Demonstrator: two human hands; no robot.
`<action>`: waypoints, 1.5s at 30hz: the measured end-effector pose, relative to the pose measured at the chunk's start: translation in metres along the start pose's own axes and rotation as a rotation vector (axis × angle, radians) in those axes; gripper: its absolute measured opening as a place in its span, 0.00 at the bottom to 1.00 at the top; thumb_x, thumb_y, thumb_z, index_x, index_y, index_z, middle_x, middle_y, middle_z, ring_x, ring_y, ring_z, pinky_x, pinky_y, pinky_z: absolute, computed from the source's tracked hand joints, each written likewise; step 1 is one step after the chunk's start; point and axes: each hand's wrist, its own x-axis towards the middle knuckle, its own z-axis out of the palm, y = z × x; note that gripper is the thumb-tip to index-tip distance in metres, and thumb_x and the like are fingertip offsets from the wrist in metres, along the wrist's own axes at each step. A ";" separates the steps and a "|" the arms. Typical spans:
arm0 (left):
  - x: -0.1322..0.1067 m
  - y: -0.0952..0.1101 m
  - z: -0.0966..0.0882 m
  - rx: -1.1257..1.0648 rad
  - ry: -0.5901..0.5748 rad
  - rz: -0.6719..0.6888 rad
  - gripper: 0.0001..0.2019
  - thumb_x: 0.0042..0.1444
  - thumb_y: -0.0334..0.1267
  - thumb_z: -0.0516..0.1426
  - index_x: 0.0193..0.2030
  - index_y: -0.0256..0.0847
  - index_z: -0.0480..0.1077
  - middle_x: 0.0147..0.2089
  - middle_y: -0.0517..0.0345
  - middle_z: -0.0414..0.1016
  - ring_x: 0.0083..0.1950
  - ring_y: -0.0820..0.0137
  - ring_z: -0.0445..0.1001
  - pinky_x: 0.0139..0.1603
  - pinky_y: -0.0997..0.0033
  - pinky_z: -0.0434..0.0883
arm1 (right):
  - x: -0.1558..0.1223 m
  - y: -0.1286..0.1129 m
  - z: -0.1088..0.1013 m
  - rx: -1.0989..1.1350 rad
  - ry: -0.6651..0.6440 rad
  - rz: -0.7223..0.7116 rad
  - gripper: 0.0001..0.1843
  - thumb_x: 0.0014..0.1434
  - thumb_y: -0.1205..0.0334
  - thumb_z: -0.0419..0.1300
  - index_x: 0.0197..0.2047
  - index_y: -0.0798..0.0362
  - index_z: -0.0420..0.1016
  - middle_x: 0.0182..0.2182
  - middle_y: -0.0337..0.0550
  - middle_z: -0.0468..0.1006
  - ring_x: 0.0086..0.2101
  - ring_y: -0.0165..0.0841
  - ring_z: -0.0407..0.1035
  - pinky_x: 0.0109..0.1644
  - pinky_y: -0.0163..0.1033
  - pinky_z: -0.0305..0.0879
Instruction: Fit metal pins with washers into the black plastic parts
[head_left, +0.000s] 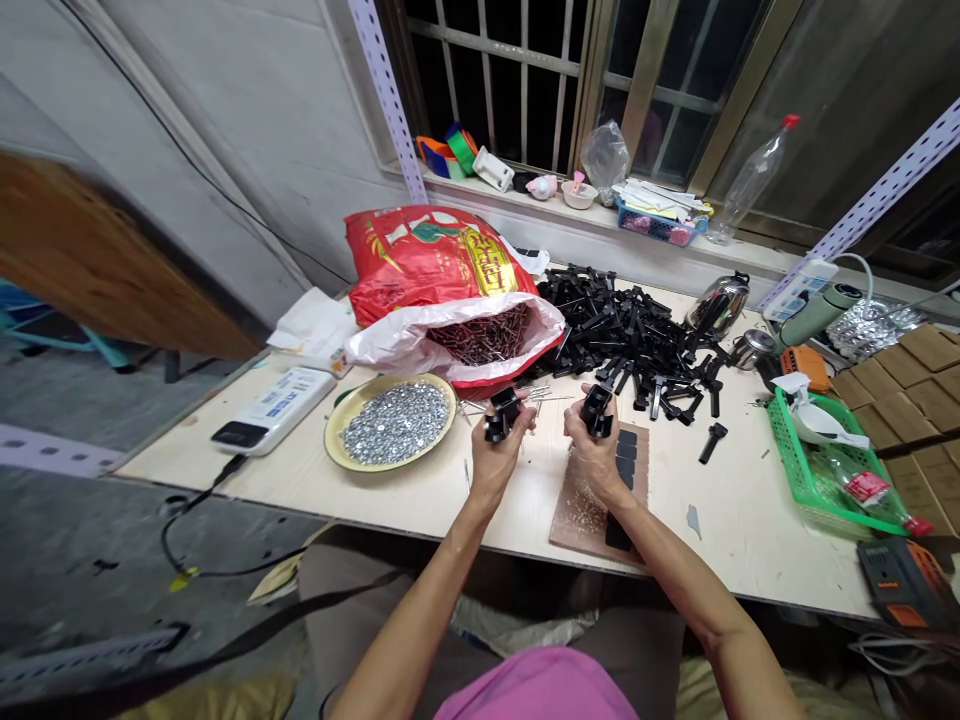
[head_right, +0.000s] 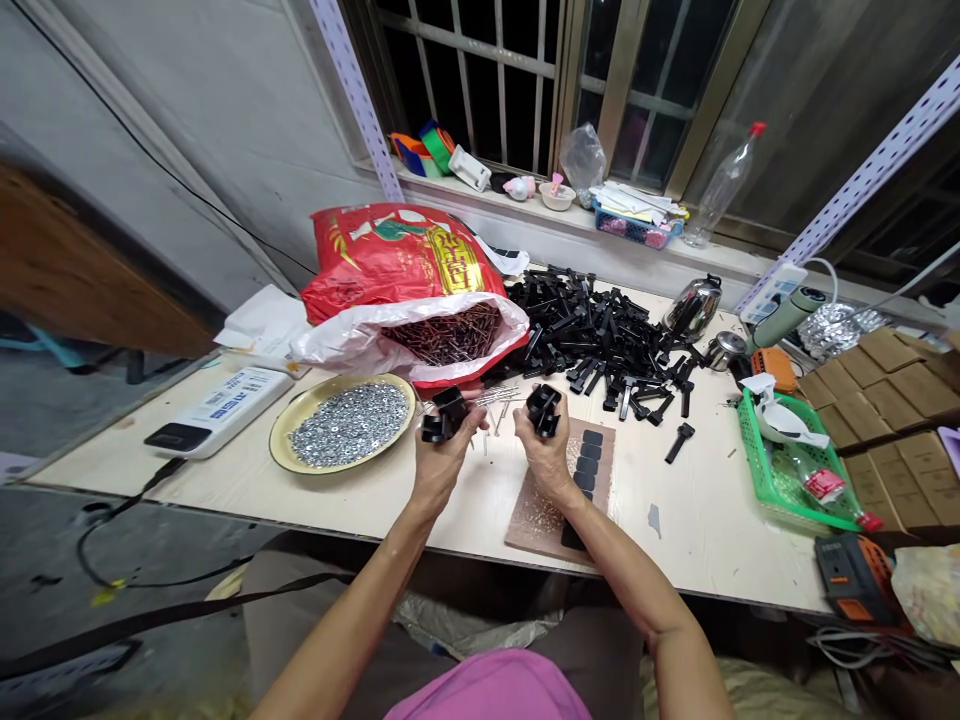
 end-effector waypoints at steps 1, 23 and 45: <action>0.000 0.001 0.001 -0.027 -0.004 0.007 0.16 0.46 0.50 0.62 0.35 0.40 0.72 0.30 0.59 0.74 0.30 0.72 0.71 0.37 0.70 0.70 | -0.001 -0.001 -0.001 -0.011 -0.008 0.001 0.14 0.51 0.55 0.62 0.39 0.48 0.64 0.27 0.32 0.66 0.26 0.25 0.60 0.33 0.33 0.64; 0.007 -0.009 -0.006 0.042 0.054 -0.095 0.18 0.41 0.52 0.63 0.27 0.39 0.68 0.18 0.66 0.64 0.20 0.76 0.63 0.23 0.74 0.63 | 0.000 0.007 0.002 0.052 0.013 0.036 0.11 0.49 0.59 0.61 0.33 0.49 0.61 0.23 0.29 0.63 0.21 0.22 0.57 0.26 0.30 0.58; 0.007 -0.036 -0.004 -0.347 -0.190 -0.677 0.18 0.43 0.49 0.66 0.30 0.34 0.73 0.28 0.49 0.78 0.36 0.61 0.78 0.38 0.64 0.74 | 0.009 0.070 0.026 0.011 -0.241 0.470 0.20 0.46 0.46 0.66 0.32 0.55 0.72 0.24 0.36 0.75 0.29 0.30 0.69 0.32 0.33 0.66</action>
